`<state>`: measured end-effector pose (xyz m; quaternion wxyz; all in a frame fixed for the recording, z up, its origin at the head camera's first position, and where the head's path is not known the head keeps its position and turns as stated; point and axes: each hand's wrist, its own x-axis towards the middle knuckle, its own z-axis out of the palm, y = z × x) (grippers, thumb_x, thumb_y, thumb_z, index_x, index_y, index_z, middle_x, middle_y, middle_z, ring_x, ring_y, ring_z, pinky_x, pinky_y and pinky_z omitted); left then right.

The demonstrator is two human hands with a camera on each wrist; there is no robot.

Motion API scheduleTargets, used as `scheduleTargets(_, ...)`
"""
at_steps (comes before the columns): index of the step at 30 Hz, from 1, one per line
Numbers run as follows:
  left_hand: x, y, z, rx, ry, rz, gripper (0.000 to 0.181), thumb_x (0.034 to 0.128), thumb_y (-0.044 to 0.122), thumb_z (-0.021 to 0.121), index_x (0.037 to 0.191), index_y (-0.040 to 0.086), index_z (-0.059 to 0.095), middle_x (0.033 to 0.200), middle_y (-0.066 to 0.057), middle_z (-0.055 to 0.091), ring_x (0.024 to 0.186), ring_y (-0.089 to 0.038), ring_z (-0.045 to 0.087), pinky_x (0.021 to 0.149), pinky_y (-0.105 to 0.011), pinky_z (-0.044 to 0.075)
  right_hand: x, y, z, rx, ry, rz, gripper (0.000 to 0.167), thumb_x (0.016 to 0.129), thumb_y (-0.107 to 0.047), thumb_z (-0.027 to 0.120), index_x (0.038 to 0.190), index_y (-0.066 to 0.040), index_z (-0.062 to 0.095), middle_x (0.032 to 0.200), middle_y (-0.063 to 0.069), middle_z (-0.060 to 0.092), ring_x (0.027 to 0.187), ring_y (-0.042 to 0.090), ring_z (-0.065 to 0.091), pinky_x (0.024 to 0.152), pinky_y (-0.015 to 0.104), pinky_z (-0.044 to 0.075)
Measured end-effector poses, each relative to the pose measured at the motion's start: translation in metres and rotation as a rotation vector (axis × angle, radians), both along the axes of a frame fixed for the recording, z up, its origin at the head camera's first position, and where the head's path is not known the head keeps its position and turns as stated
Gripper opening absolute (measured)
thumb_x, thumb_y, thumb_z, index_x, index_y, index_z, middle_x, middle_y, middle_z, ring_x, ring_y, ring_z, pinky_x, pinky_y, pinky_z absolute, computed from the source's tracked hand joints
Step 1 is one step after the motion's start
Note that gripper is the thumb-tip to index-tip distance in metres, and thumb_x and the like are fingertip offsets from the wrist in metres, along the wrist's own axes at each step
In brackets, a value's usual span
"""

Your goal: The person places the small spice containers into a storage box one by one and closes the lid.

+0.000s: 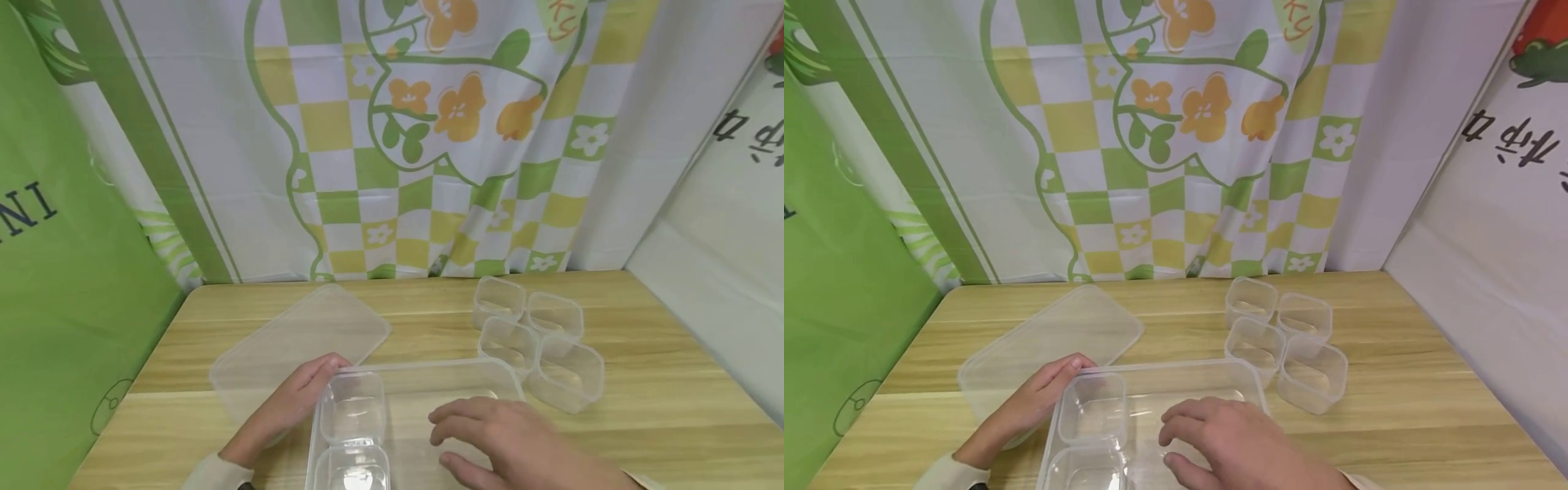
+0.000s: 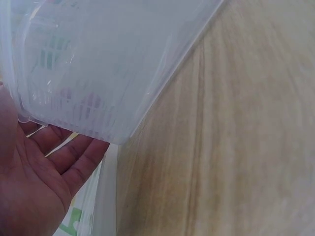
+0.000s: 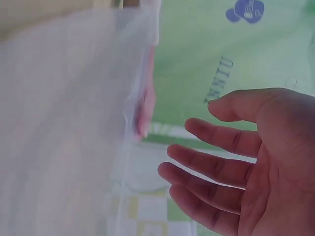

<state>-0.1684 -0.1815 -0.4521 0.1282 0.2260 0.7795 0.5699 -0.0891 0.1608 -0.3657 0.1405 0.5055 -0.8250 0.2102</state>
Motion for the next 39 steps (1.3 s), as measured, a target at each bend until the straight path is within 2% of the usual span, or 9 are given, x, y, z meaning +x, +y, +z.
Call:
scheduleTargets(6, 0.0, -0.001, -0.002, 0.0, 0.013, -0.004, 0.045, 0.1153, 0.034, 0.029, 0.117, 0.009, 0.066, 0.107, -0.01, 0.069, 0.101, -0.031, 0.066, 0.085, -0.042, 0.058, -0.006, 0.018, 0.008, -0.058, 0.071, -0.114, 0.01, 0.105, -0.032, 0.063, 0.109, -0.026, 0.069, 0.117, -0.009, 0.068, 0.103, 0.012, 0.068, 0.081, 0.029, 0.056)
scheduleTargets(9, -0.001, 0.0, -0.002, -0.002, 0.017, -0.004, 0.045, 0.1154, 0.034, 0.029, 0.117, 0.009, 0.066, 0.107, -0.01, 0.069, 0.101, -0.031, 0.066, 0.085, -0.042, 0.058, -0.01, 0.029, 0.008, -0.087, 0.111, -0.158, 0.016, 0.106, -0.038, 0.059, 0.108, -0.026, 0.069, 0.115, -0.011, 0.069, 0.101, 0.012, 0.069, 0.082, 0.027, 0.055)
scheduleTargets(12, -0.001, 0.0, -0.002, -0.004, 0.014, -0.002, 0.045, 0.1153, 0.034, 0.029, 0.117, 0.009, 0.066, 0.109, -0.011, 0.068, 0.102, -0.032, 0.066, 0.086, -0.042, 0.057, -0.014, 0.041, 0.008, -0.113, 0.117, -0.179, 0.018, 0.106, -0.039, 0.058, 0.109, -0.026, 0.07, 0.114, -0.01, 0.069, 0.101, 0.014, 0.069, 0.082, 0.022, 0.052)
scheduleTargets(18, -0.002, -0.001, -0.002, -0.015, 0.026, -0.001, 0.045, 0.1152, 0.035, 0.029, 0.117, 0.011, 0.066, 0.11, -0.011, 0.069, 0.104, -0.031, 0.065, 0.088, -0.042, 0.056, -0.015, 0.06, 0.005, -0.083, 0.095, -0.275, 0.01, 0.099, -0.034, 0.072, 0.109, -0.031, 0.071, 0.117, -0.011, 0.07, 0.104, 0.016, 0.069, 0.083, 0.018, 0.05)
scheduleTargets(22, -0.003, -0.001, -0.003, -0.01, 0.028, -0.004, 0.044, 0.1153, 0.034, 0.029, 0.117, 0.011, 0.066, 0.11, -0.011, 0.069, 0.103, -0.031, 0.065, 0.088, -0.042, 0.056, -0.016, 0.069, 0.004, -0.062, 0.071, -0.339, 0.029, 0.087, -0.021, 0.084, 0.109, -0.034, 0.07, 0.119, -0.009, 0.071, 0.105, 0.016, 0.069, 0.078, 0.021, 0.053)
scheduleTargets(26, -0.003, -0.001, -0.003, -0.01, 0.027, -0.005, 0.044, 0.1152, 0.034, 0.029, 0.116, 0.011, 0.066, 0.11, -0.012, 0.068, 0.103, -0.03, 0.065, 0.088, -0.041, 0.056, -0.018, 0.081, 0.003, -0.082, 0.039, -0.386, 0.044, 0.077, -0.007, 0.088, 0.108, -0.034, 0.07, 0.121, -0.008, 0.069, 0.105, 0.018, 0.068, 0.066, 0.023, 0.053)
scheduleTargets(31, -0.004, -0.001, -0.004, -0.024, 0.038, 0.001, 0.044, 0.1152, 0.034, 0.03, 0.116, 0.011, 0.067, 0.109, -0.012, 0.068, 0.103, -0.03, 0.065, 0.088, -0.04, 0.056, -0.021, 0.097, 0.001, -0.088, 0.005, -0.454, 0.046, 0.077, -0.005, 0.088, 0.107, -0.035, 0.07, 0.123, -0.008, 0.068, 0.105, 0.016, 0.066, 0.064, 0.028, 0.054)
scheduleTargets(39, -0.002, -0.001, -0.003, -0.021, 0.029, 0.001, 0.044, 0.1152, 0.035, 0.029, 0.116, 0.01, 0.066, 0.109, -0.012, 0.068, 0.102, -0.03, 0.065, 0.087, -0.041, 0.056, -0.032, 0.12, -0.009, -0.105, -0.007, -0.485, 0.042, 0.076, 0.0, 0.087, 0.104, -0.028, 0.073, 0.121, -0.002, 0.068, 0.1, 0.012, 0.065, 0.066, 0.024, 0.053)
